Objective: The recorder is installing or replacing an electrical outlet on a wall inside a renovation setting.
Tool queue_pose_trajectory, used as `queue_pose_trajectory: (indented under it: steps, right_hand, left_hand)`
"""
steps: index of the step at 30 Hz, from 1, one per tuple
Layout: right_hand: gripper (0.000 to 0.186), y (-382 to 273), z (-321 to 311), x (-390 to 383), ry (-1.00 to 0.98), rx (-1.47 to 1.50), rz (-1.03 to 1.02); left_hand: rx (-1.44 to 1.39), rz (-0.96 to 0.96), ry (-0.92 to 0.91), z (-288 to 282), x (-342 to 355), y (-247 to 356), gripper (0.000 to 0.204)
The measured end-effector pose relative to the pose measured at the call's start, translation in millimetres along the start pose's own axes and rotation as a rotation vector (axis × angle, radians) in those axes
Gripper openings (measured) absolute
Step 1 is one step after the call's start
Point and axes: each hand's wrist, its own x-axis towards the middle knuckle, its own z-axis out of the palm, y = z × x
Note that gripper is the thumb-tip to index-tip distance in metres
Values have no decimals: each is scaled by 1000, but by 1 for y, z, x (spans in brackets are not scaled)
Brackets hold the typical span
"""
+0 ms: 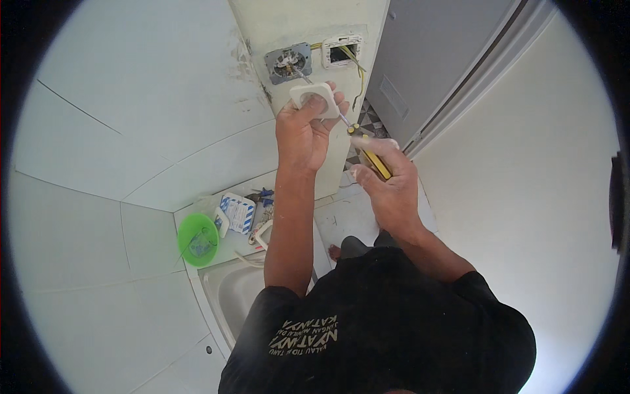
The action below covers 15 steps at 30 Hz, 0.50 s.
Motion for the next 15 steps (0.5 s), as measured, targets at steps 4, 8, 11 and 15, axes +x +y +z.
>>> queue_pose_trajectory:
  steps: [4, 8, 11, 15]
  right_hand:
    - [33, -26, -6, 2, 7, 937, 589]
    - [38, -4, -4, 0, -1, 607, 479]
    - [36, 8, -1, -4, -45, 41, -26]
    - [35, -25, -6, 2, 41, 762, 599]
  left_hand:
    - [15, 22, 16, -4, 1, 0, 27]
    - [35, 18, 40, 4, 0, -1, 26]
    - [45, -3, -14, 3, 3, -4, 25]
    - [40, 32, 27, -2, 2, -3, 25]
